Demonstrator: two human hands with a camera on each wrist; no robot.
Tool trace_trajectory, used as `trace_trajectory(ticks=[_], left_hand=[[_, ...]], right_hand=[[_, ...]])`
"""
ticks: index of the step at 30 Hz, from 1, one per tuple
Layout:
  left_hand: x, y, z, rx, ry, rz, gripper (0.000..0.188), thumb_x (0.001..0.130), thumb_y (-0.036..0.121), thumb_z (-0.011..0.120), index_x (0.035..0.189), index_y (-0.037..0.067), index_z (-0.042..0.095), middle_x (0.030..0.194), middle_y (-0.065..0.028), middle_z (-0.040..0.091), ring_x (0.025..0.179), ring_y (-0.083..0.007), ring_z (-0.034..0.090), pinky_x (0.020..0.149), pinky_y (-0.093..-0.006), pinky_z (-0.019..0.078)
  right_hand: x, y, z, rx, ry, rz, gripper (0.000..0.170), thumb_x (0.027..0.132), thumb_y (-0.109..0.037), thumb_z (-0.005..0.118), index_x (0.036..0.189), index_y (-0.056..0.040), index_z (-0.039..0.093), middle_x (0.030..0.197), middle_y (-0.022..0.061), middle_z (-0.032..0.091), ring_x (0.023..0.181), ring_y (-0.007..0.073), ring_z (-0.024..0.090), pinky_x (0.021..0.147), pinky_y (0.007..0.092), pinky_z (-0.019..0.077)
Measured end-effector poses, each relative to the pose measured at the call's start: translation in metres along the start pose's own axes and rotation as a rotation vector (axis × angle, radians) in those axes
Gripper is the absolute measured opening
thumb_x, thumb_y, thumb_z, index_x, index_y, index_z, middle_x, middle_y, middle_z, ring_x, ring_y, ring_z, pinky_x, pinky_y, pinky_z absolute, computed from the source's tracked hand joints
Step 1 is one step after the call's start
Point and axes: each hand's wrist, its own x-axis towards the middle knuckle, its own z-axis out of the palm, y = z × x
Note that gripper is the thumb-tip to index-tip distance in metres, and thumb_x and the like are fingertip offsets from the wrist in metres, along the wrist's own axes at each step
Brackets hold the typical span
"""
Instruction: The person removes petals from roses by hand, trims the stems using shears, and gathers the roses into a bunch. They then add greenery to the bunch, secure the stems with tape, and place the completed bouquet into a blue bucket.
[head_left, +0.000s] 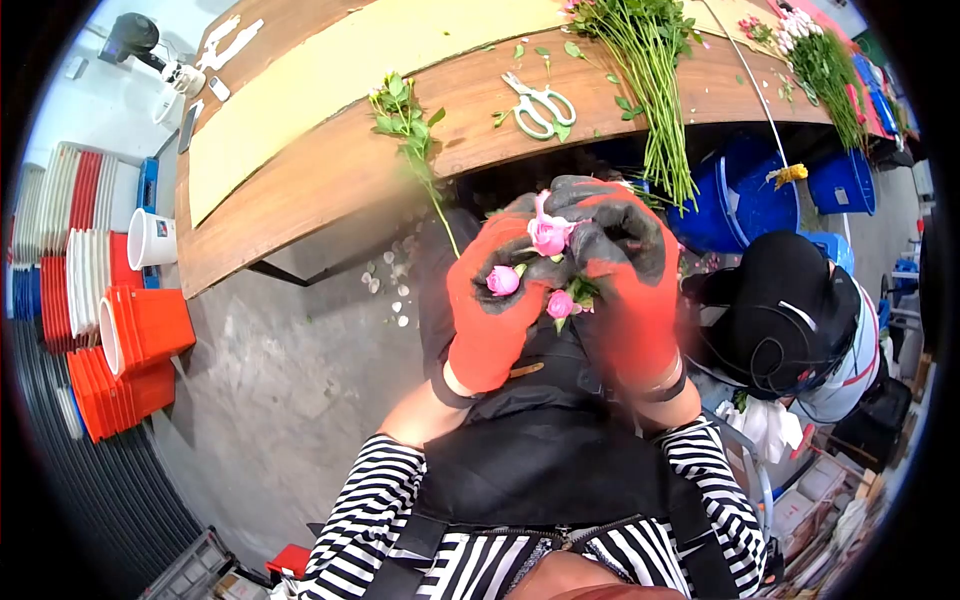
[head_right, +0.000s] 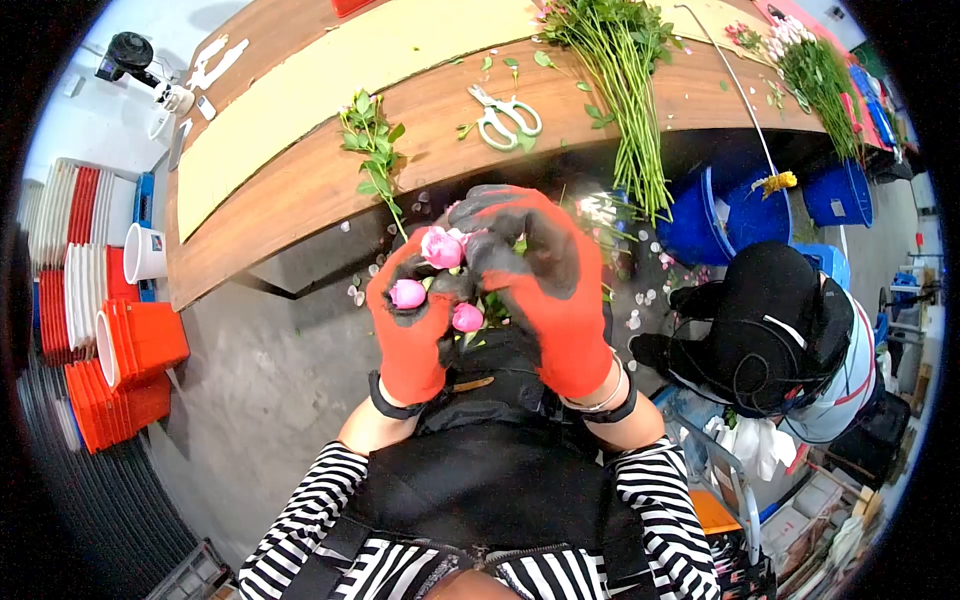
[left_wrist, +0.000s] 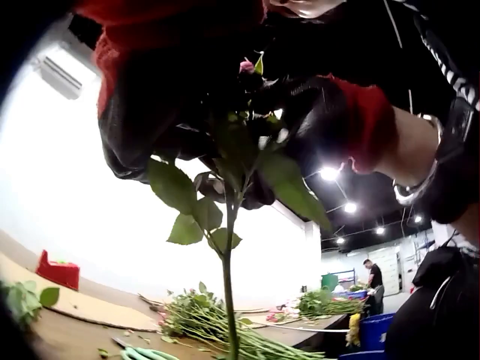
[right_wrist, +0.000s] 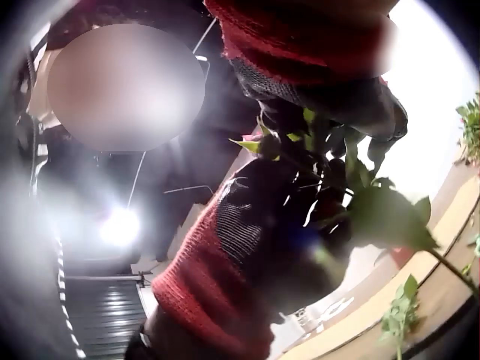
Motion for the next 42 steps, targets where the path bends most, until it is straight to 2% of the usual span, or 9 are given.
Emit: trace_trajectory(ticks=[7,14,19,25,28,31,34,38,42], left_hand=[[0.004,0.012,0.003,-0.249,0.096,-0.295,0.027,0.080,0.000,0.065,0.107,-0.003,0.066,0.098,-0.0080,0.070,0.093,-0.0174,0.062,0.090,-0.0329,0.0479],[0.007,-0.007,-0.002,0.414,0.149,0.292,0.030,0.070,0.001,0.070,0.099,-0.002,0.065,0.097,-0.0084,0.065,0.093,-0.0243,0.059,0.088,-0.0358,0.0456],[0.001,-0.005,0.001,0.578,0.172,0.338,0.034,0.064,0.002,0.076,0.098,0.005,0.069,0.094,-0.0097,0.064,0.095,-0.0341,0.056,0.090,-0.0442,0.0448],[0.003,-0.004,0.008,0.541,0.195,0.311,0.038,0.062,0.001,0.075,0.099,0.005,0.069,0.093,-0.0102,0.063,0.096,-0.0342,0.056,0.093,-0.0467,0.0450],[0.002,-0.002,0.005,0.467,0.140,0.256,0.035,0.064,-0.001,0.073,0.099,0.002,0.067,0.095,-0.0111,0.063,0.095,-0.0309,0.057,0.093,-0.0433,0.0450],[0.002,-0.004,0.002,0.340,0.096,0.228,0.034,0.068,-0.004,0.069,0.102,-0.003,0.064,0.098,-0.0113,0.063,0.093,-0.0239,0.058,0.088,-0.0347,0.0456],[0.000,-0.008,0.001,0.248,0.103,0.154,0.034,0.070,-0.004,0.069,0.104,-0.003,0.063,0.101,-0.0098,0.063,0.094,-0.0206,0.057,0.088,-0.0333,0.0454],[0.005,-0.005,0.000,0.363,0.181,0.160,0.029,0.069,-0.001,0.073,0.097,0.000,0.067,0.095,-0.0097,0.063,0.093,-0.0261,0.057,0.089,-0.0384,0.0451],[0.004,0.000,0.003,0.565,0.230,0.240,0.028,0.065,0.003,0.078,0.091,0.004,0.070,0.088,-0.0084,0.064,0.094,-0.0335,0.055,0.088,-0.0454,0.0443]], right_hand=[[0.013,0.011,-0.008,0.133,0.264,0.011,0.029,0.081,0.000,0.063,0.110,0.0009,0.062,0.112,0.0092,0.066,0.106,0.0171,0.060,0.092,0.0294,0.0453],[0.000,-0.008,-0.008,-0.833,0.037,-0.433,0.033,0.073,-0.015,0.079,0.102,-0.0062,0.070,0.113,0.0087,0.066,0.116,0.0297,0.056,0.105,0.0445,0.0377],[-0.003,-0.004,0.005,-1.000,0.074,-0.489,0.039,0.066,-0.017,0.085,0.100,-0.0081,0.069,0.108,0.0072,0.066,0.111,0.0347,0.056,0.100,0.0477,0.0389],[-0.005,0.006,0.003,-0.781,0.065,-0.433,0.033,0.070,-0.011,0.081,0.100,-0.0061,0.069,0.110,0.0082,0.066,0.111,0.0328,0.056,0.100,0.0446,0.0399],[-0.006,0.005,0.003,-0.534,0.063,-0.288,0.031,0.072,-0.004,0.075,0.102,-0.0040,0.068,0.111,0.0090,0.067,0.111,0.0254,0.057,0.098,0.0387,0.0416],[-0.005,0.004,0.005,0.081,0.123,0.179,0.030,0.075,0.001,0.067,0.106,-0.0004,0.065,0.111,0.0097,0.066,0.107,0.0183,0.058,0.095,0.0318,0.0432],[0.002,0.013,-0.002,0.210,0.177,0.143,0.031,0.077,0.004,0.060,0.108,0.0029,0.063,0.111,0.0102,0.065,0.104,0.0148,0.058,0.093,0.0285,0.0444],[0.004,0.004,0.005,-0.201,0.275,-0.131,0.029,0.078,0.000,0.065,0.107,0.0007,0.065,0.111,0.0098,0.066,0.107,0.0183,0.058,0.094,0.0300,0.0438],[0.004,-0.005,0.006,-0.820,0.027,-0.369,0.033,0.069,-0.006,0.078,0.100,-0.0058,0.069,0.110,0.0081,0.066,0.111,0.0297,0.057,0.102,0.0415,0.0403]])
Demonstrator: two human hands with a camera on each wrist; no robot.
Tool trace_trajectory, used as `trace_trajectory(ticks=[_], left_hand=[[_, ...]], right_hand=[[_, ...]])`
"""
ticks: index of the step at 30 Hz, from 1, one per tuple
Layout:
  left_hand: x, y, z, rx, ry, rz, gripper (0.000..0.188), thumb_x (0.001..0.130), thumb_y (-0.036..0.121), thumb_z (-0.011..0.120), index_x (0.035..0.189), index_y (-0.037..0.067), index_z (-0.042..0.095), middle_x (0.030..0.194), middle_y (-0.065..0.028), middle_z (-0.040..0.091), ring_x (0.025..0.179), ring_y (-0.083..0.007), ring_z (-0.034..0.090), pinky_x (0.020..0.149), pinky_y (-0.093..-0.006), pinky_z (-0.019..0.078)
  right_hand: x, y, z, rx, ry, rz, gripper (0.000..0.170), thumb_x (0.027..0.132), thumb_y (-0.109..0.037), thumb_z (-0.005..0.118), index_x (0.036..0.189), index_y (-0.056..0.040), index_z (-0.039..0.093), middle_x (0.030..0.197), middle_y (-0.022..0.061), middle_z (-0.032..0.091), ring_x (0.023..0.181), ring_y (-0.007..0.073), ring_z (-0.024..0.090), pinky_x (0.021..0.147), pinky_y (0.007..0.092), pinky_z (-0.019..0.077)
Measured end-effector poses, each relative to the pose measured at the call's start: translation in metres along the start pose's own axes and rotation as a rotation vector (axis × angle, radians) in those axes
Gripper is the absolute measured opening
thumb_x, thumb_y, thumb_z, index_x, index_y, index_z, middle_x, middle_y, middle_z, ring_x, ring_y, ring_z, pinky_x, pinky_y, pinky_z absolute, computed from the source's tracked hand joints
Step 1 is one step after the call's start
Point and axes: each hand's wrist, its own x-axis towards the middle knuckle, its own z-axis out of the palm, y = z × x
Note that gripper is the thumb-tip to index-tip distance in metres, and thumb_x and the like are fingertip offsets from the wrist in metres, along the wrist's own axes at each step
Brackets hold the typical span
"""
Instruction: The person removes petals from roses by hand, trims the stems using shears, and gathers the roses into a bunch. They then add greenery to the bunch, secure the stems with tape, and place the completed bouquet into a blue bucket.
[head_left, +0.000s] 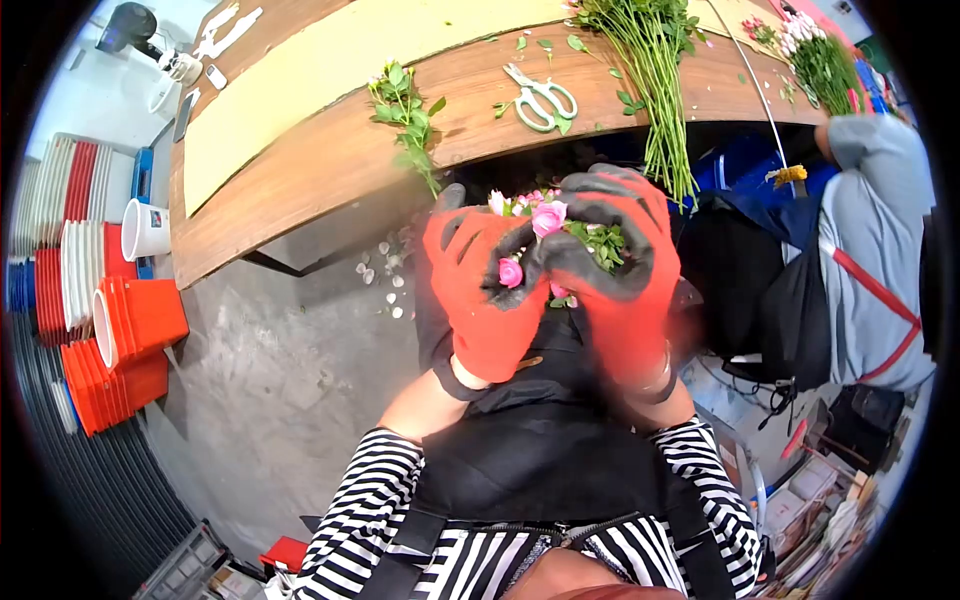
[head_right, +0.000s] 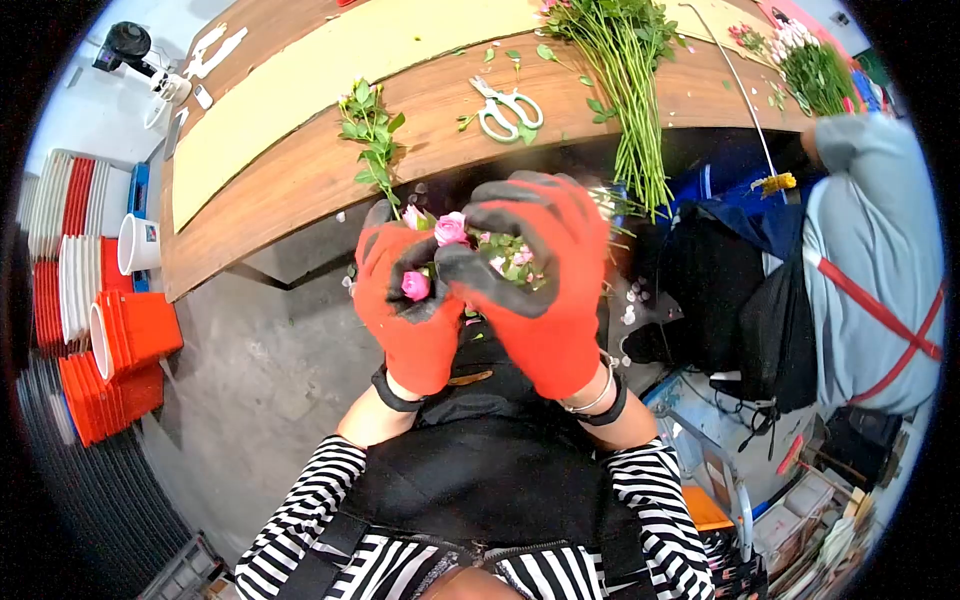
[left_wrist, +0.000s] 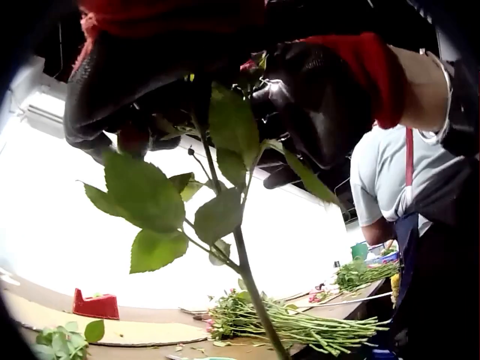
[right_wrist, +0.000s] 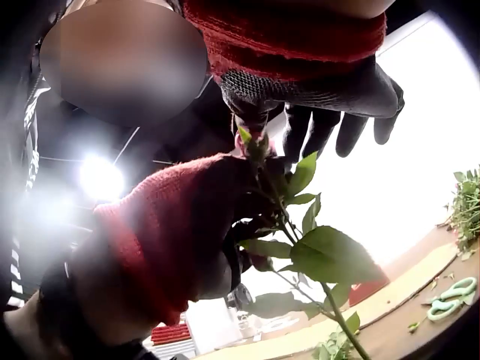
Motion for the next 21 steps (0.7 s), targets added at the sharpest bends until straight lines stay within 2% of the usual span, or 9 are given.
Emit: trace_trajectory(ticks=[1,4,7,10,13,16,17,20,21], left_hand=[[-0.001,0.000,0.000,0.047,0.004,0.042,0.028,0.064,0.004,0.078,0.092,0.005,0.070,0.089,-0.0080,0.064,0.095,-0.0336,0.055,0.086,-0.0451,0.0443],[0.000,-0.001,0.002,0.017,0.037,0.107,0.030,0.063,-0.004,0.074,0.092,0.000,0.067,0.089,-0.0105,0.063,0.087,-0.0307,0.057,0.081,-0.0402,0.0462],[0.000,-0.002,0.002,-0.068,0.010,0.020,0.031,0.063,0.001,0.076,0.094,0.005,0.071,0.091,-0.0085,0.064,0.096,-0.0339,0.056,0.090,-0.0446,0.0447],[0.003,0.002,-0.002,-0.121,-0.081,-0.033,0.030,0.064,0.000,0.074,0.094,0.004,0.070,0.092,-0.0099,0.065,0.097,-0.0343,0.056,0.095,-0.0452,0.0441],[0.002,-0.001,0.002,-0.296,-0.025,-0.191,0.029,0.065,-0.001,0.073,0.093,0.003,0.069,0.094,-0.0111,0.065,0.098,-0.0340,0.056,0.103,-0.0464,0.0405],[0.006,-0.006,-0.001,-0.287,-0.065,-0.203,0.029,0.064,-0.001,0.073,0.093,0.001,0.068,0.094,-0.0120,0.065,0.097,-0.0339,0.057,0.107,-0.0471,0.0375],[0.007,-0.007,-0.002,-0.250,-0.067,-0.164,0.030,0.064,-0.001,0.073,0.093,0.001,0.068,0.093,-0.0123,0.065,0.096,-0.0338,0.057,0.107,-0.0473,0.0373],[0.006,-0.005,-0.002,-0.171,-0.078,-0.075,0.030,0.064,-0.001,0.072,0.094,0.000,0.068,0.092,-0.0130,0.065,0.094,-0.0337,0.058,0.108,-0.0480,0.0370],[0.005,-0.002,-0.002,-0.159,-0.082,-0.065,0.030,0.065,-0.001,0.072,0.095,0.000,0.068,0.092,-0.0131,0.065,0.094,-0.0336,0.058,0.108,-0.0482,0.0371]], right_hand=[[-0.006,0.002,0.003,-0.028,0.018,0.005,0.038,0.066,-0.009,0.082,0.102,-0.0057,0.069,0.110,0.0071,0.066,0.112,0.0316,0.055,0.103,0.0444,0.0389],[-0.012,0.002,0.007,0.083,0.043,0.036,0.037,0.067,-0.010,0.081,0.102,-0.0053,0.069,0.110,0.0076,0.066,0.113,0.0298,0.056,0.101,0.0412,0.0405],[-0.015,0.000,0.012,0.430,0.080,0.207,0.035,0.070,-0.004,0.078,0.104,-0.0037,0.068,0.110,0.0078,0.066,0.114,0.0248,0.055,0.099,0.0373,0.0421],[-0.016,0.003,0.014,0.773,0.101,0.407,0.038,0.073,0.004,0.071,0.110,-0.0009,0.065,0.113,0.0084,0.064,0.114,0.0196,0.055,0.098,0.0326,0.0427],[-0.018,0.020,0.018,0.971,0.187,0.553,0.043,0.073,0.009,0.065,0.115,0.0013,0.062,0.118,0.0092,0.062,0.112,0.0173,0.056,0.099,0.0306,0.0423],[-0.003,0.007,0.016,0.784,0.260,0.396,0.043,0.075,0.008,0.065,0.118,0.0020,0.060,0.120,0.0096,0.061,0.112,0.0171,0.056,0.099,0.0301,0.0422],[-0.002,-0.001,0.012,0.712,0.241,0.440,0.042,0.074,0.004,0.069,0.116,0.0001,0.063,0.119,0.0101,0.062,0.115,0.0204,0.055,0.100,0.0325,0.0419],[-0.002,0.000,0.003,0.227,0.015,0.089,0.042,0.073,0.001,0.073,0.113,-0.0018,0.065,0.118,0.0106,0.063,0.116,0.0250,0.055,0.101,0.0353,0.0416],[-0.005,0.001,0.005,0.166,0.005,0.080,0.042,0.071,-0.002,0.076,0.111,-0.0026,0.066,0.116,0.0115,0.062,0.116,0.0286,0.054,0.101,0.0369,0.0415]])
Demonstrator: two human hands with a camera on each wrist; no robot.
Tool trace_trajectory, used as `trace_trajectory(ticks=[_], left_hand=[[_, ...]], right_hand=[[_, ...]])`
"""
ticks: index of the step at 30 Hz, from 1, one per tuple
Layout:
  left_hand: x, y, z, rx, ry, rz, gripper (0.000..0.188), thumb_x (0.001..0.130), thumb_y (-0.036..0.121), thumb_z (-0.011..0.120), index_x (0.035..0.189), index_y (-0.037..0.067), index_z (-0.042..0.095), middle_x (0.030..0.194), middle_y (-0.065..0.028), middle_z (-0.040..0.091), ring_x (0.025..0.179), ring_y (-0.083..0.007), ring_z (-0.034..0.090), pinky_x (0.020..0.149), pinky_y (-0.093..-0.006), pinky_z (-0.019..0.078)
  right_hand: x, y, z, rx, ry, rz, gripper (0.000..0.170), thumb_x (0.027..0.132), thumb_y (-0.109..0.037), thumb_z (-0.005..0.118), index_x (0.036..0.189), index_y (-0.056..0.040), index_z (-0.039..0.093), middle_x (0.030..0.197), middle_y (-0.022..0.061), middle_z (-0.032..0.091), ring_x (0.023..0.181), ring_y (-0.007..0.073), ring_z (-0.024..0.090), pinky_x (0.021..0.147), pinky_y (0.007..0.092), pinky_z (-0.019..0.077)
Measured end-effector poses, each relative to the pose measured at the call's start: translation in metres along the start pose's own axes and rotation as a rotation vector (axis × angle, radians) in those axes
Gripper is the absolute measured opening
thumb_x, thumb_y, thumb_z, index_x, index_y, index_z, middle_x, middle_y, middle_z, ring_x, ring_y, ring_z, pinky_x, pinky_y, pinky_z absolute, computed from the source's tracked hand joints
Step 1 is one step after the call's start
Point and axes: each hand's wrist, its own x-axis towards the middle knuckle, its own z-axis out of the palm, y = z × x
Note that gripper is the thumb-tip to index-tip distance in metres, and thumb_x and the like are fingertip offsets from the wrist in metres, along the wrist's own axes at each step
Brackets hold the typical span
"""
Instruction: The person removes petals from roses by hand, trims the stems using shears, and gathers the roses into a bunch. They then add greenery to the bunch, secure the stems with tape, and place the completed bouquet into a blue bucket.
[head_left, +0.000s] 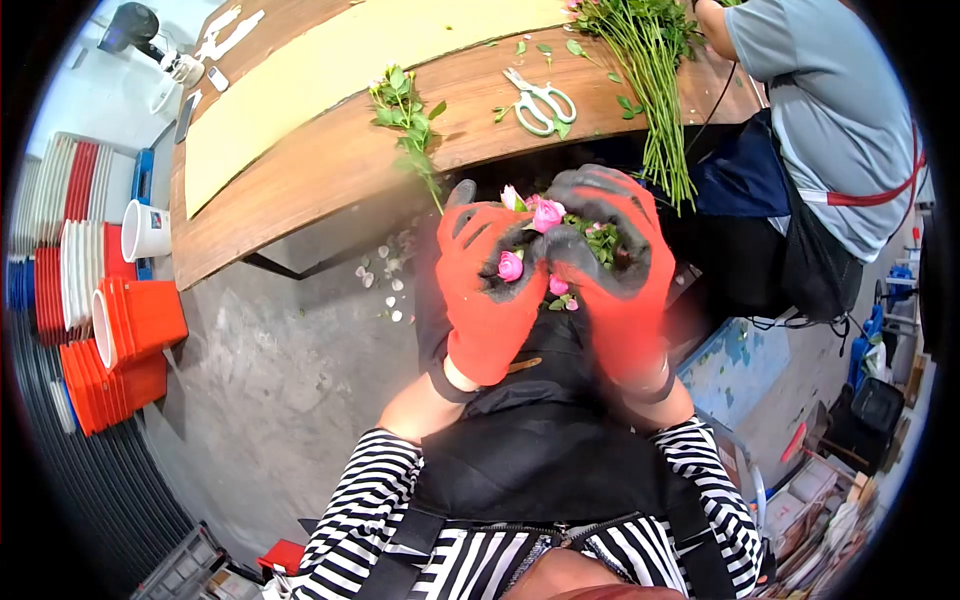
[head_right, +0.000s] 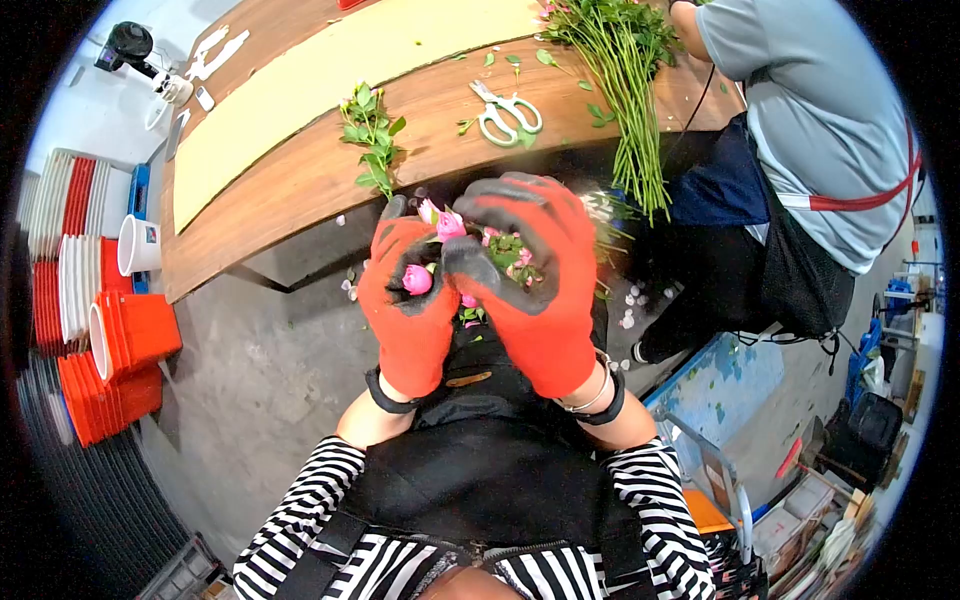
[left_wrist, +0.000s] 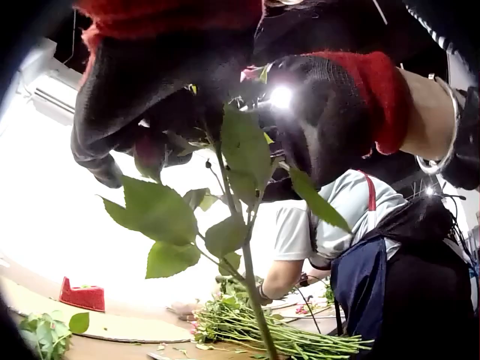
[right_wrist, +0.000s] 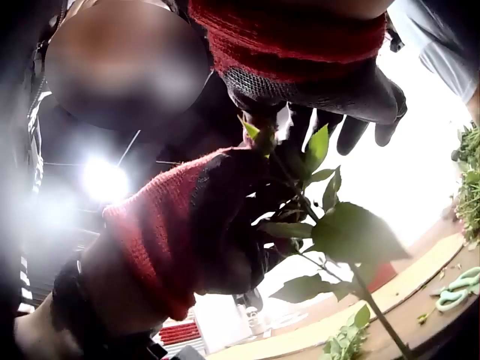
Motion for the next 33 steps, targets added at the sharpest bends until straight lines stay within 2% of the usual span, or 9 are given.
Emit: trace_trajectory(ticks=[4,8,13,16,22,24,27,31,33], left_hand=[[-0.001,0.002,0.000,-0.064,-0.016,0.027,0.031,0.066,0.000,0.072,0.097,0.001,0.069,0.091,-0.0131,0.064,0.092,-0.0329,0.059,0.109,-0.0487,0.0362],[-0.006,-0.001,-0.003,-0.189,-0.105,-0.047,0.032,0.074,-0.002,0.063,0.106,-0.004,0.065,0.104,-0.0107,0.067,0.097,-0.0205,0.061,0.092,-0.0333,0.0465],[-0.007,0.015,-0.012,-0.511,-0.072,-0.433,0.034,0.079,-0.002,0.058,0.113,-0.005,0.063,0.106,-0.0068,0.069,0.090,-0.0144,0.063,0.086,-0.0273,0.0493],[0.001,0.012,-0.023,-0.664,-0.164,-0.364,0.027,0.085,0.001,0.061,0.112,-0.002,0.061,0.100,-0.0068,0.067,0.084,-0.0116,0.060,0.076,-0.0249,0.0489],[-0.001,0.001,-0.033,-1.048,-0.011,-0.277,0.020,0.083,0.010,0.064,0.099,0.000,0.057,0.102,-0.0146,0.062,0.099,-0.0265,0.061,0.090,-0.0384,0.0468],[0.005,-0.023,-0.036,-0.980,-0.075,-0.017,0.022,0.080,0.011,0.065,0.099,0.002,0.060,0.104,-0.0157,0.062,0.102,-0.0290,0.062,0.093,-0.0414,0.0468],[0.003,-0.017,-0.041,-1.015,0.075,-0.174,0.021,0.089,0.013,0.059,0.105,0.001,0.063,0.107,-0.0156,0.062,0.102,-0.0263,0.060,0.095,-0.0429,0.0464],[0.016,-0.017,-0.045,-0.837,0.028,-0.197,0.034,0.096,0.018,0.055,0.125,0.000,0.057,0.114,-0.0140,0.060,0.104,-0.0256,0.059,0.092,-0.0415,0.0479],[0.026,-0.016,-0.038,-1.134,0.103,-0.223,0.043,0.096,0.019,0.055,0.134,0.000,0.052,0.122,-0.0149,0.060,0.113,-0.0277,0.059,0.096,-0.0402,0.0487]], right_hand=[[-0.009,0.006,0.000,0.228,0.051,0.122,0.041,0.071,0.000,0.074,0.111,-0.0029,0.066,0.114,0.0097,0.064,0.114,0.0236,0.056,0.100,0.0352,0.0423],[-0.015,0.007,0.001,0.743,0.137,0.460,0.040,0.073,0.003,0.069,0.113,-0.0009,0.063,0.116,0.0083,0.064,0.112,0.0192,0.057,0.100,0.0321,0.0425],[-0.010,0.019,0.005,0.614,0.340,0.316,0.045,0.082,0.004,0.058,0.127,0.0012,0.056,0.127,0.0098,0.061,0.118,0.0189,0.057,0.103,0.0316,0.0410],[-0.016,0.030,-0.011,0.506,0.106,0.327,0.051,0.082,-0.001,0.058,0.133,0.0015,0.052,0.132,0.0107,0.058,0.124,0.0212,0.054,0.107,0.0334,0.0380],[-0.052,0.058,-0.006,0.722,-0.336,0.410,0.056,0.086,-0.008,0.057,0.141,-0.0004,0.046,0.140,0.0116,0.053,0.132,0.0205,0.046,0.107,0.0333,0.0387],[-0.065,0.053,-0.003,0.763,-0.395,0.514,0.054,0.086,-0.004,0.060,0.139,-0.0010,0.048,0.138,0.0109,0.054,0.131,0.0204,0.048,0.105,0.0338,0.0414],[-0.051,0.030,-0.004,0.481,-0.569,0.364,0.053,0.084,0.004,0.062,0.136,-0.0014,0.052,0.133,0.0098,0.058,0.125,0.0204,0.053,0.102,0.0346,0.0455],[-0.060,0.052,0.011,0.624,-0.273,0.538,0.044,0.083,0.006,0.066,0.127,0.0000,0.059,0.119,0.0096,0.066,0.110,0.0174,0.061,0.096,0.0335,0.0495],[-0.055,0.055,0.008,0.609,-0.192,0.509,0.041,0.084,0.009,0.064,0.124,0.0004,0.060,0.116,0.0097,0.067,0.107,0.0171,0.062,0.093,0.0318,0.0507]])
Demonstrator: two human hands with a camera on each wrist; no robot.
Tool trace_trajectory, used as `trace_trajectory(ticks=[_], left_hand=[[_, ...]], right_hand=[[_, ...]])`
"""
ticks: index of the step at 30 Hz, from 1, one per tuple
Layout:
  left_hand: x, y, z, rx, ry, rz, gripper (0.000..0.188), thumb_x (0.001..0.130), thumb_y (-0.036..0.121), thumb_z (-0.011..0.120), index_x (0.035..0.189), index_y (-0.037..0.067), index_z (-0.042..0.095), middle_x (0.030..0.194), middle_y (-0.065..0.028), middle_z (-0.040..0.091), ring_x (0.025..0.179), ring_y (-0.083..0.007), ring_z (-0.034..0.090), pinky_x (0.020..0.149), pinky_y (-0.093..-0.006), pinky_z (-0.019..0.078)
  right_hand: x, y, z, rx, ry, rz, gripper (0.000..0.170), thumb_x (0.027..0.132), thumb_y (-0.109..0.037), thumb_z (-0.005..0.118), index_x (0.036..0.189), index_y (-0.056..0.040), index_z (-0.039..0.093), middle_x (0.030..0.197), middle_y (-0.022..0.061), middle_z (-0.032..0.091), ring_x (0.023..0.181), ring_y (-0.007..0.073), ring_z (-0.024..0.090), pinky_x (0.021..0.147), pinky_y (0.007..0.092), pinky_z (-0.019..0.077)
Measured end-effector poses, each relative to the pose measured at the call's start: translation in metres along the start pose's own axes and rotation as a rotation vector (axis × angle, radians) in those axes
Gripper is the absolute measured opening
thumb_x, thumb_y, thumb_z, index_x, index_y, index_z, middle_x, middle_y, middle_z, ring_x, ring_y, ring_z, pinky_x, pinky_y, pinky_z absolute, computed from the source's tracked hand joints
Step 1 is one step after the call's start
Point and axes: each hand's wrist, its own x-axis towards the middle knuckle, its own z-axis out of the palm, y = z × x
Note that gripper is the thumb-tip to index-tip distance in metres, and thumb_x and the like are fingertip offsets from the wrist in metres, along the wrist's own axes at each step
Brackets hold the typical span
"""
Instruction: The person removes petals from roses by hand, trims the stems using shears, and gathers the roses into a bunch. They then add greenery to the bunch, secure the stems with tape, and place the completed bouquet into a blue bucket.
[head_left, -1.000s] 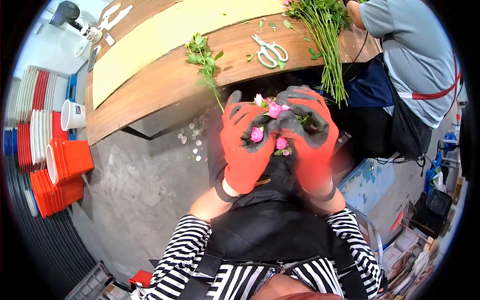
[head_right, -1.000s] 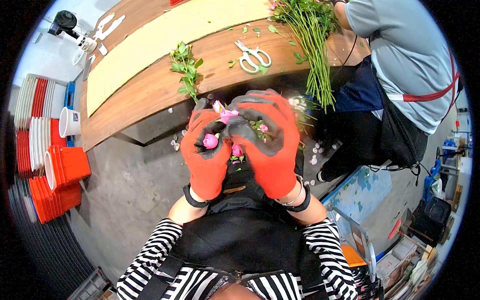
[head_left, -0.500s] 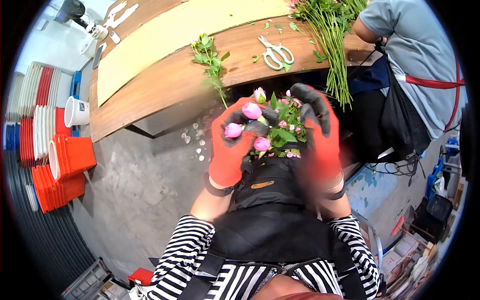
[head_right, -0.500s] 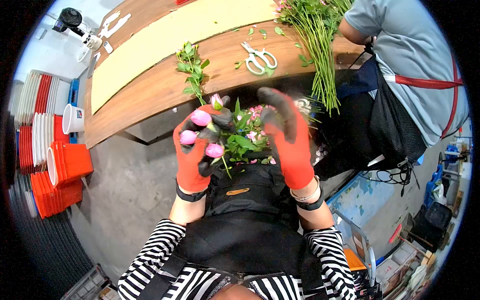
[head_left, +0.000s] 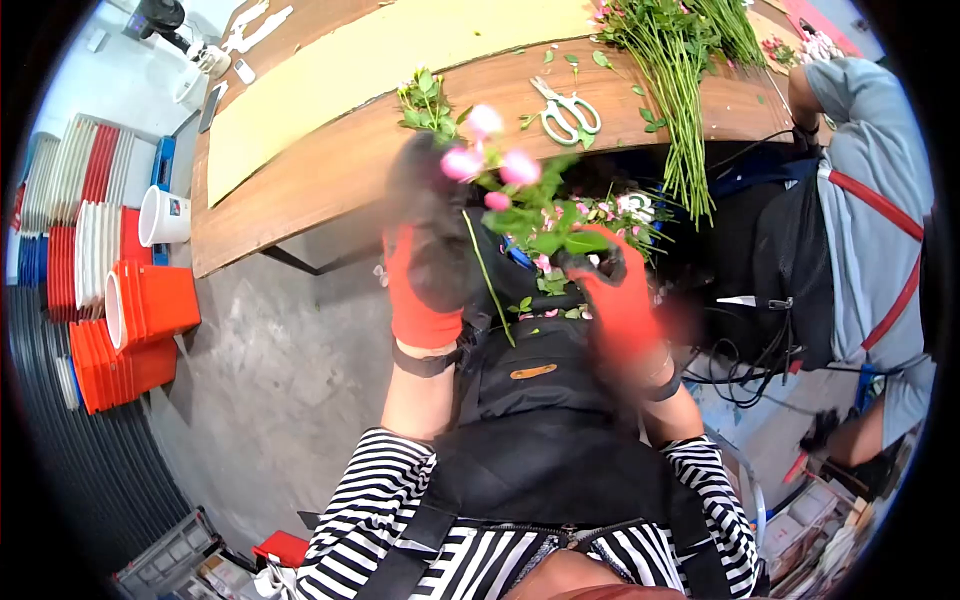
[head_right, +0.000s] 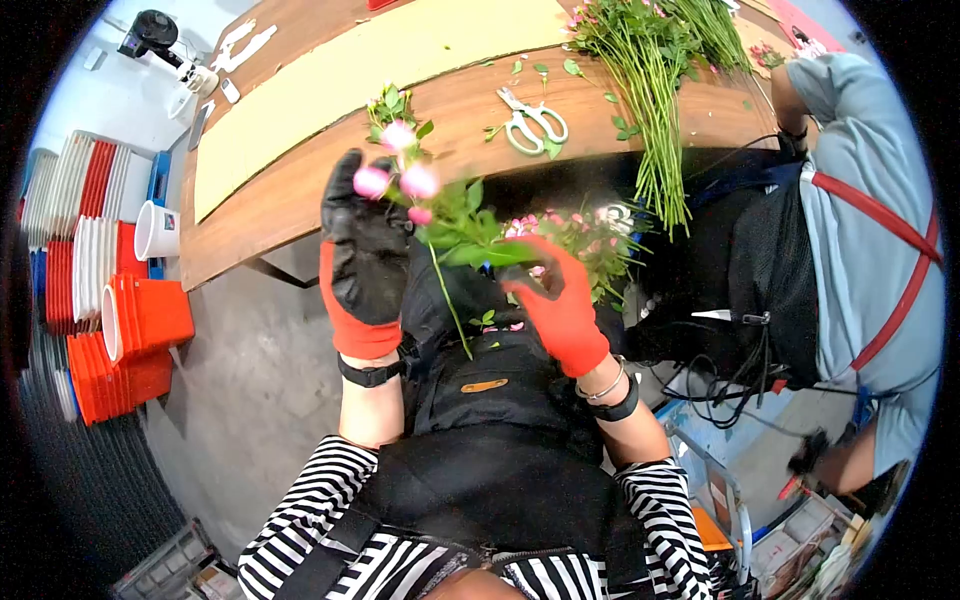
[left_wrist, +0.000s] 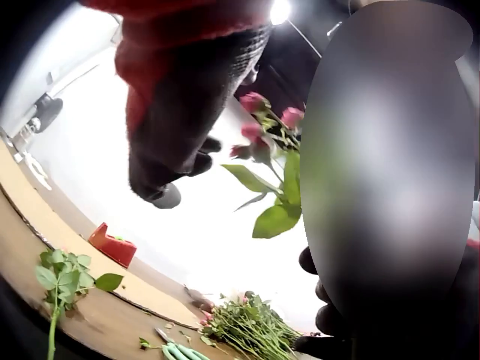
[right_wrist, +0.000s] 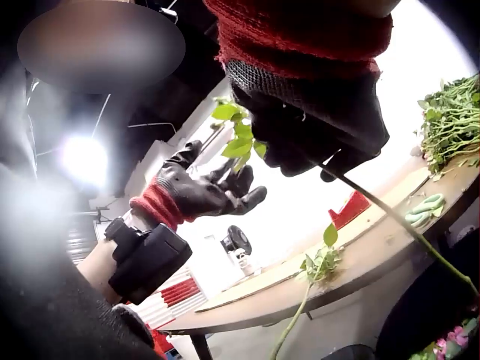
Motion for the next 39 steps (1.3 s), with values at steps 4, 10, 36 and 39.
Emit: trace_trajectory(ticks=[4,10,36,39], left_hand=[[0.001,-0.010,-0.031,0.644,-0.035,0.083,0.060,0.093,0.027,0.058,0.144,0.000,0.042,0.139,-0.0160,0.052,0.126,-0.0263,0.052,0.108,-0.0398,0.0414],[-0.004,-0.012,0.006,0.556,-0.080,-0.199,0.052,0.091,0.010,0.065,0.138,-0.002,0.048,0.133,-0.0095,0.056,0.116,-0.0170,0.056,0.098,-0.0308,0.0456],[0.010,-0.024,-0.009,0.196,0.090,-0.103,0.039,0.108,0.030,0.037,0.099,-0.003,0.057,0.114,-0.0194,0.063,0.109,-0.0298,0.062,0.102,-0.0425,0.0468],[0.009,-0.024,-0.003,0.360,0.025,-0.068,0.041,0.108,0.031,0.035,0.101,-0.002,0.059,0.113,-0.0161,0.064,0.102,-0.0240,0.062,0.096,-0.0366,0.0477]], right_hand=[[0.010,0.004,-0.003,-0.155,0.180,-0.142,0.046,0.079,0.011,0.066,0.123,-0.0017,0.062,0.116,0.0086,0.067,0.107,0.0195,0.062,0.091,0.0317,0.0510],[0.034,-0.008,0.004,-0.962,0.178,-0.669,0.046,0.066,0.001,0.074,0.110,-0.0096,0.069,0.105,0.0086,0.066,0.099,0.0304,0.060,0.097,0.0443,0.0433],[0.041,-0.023,0.002,-0.691,0.069,-0.377,0.059,0.076,-0.008,0.075,0.132,-0.0074,0.056,0.118,0.0113,0.066,0.114,0.0255,0.061,0.100,0.0356,0.0447],[0.041,-0.022,0.011,-0.388,-0.134,-0.210,0.062,0.075,-0.015,0.079,0.131,-0.0044,0.056,0.114,0.0143,0.067,0.108,0.0255,0.064,0.096,0.0367,0.0471]])
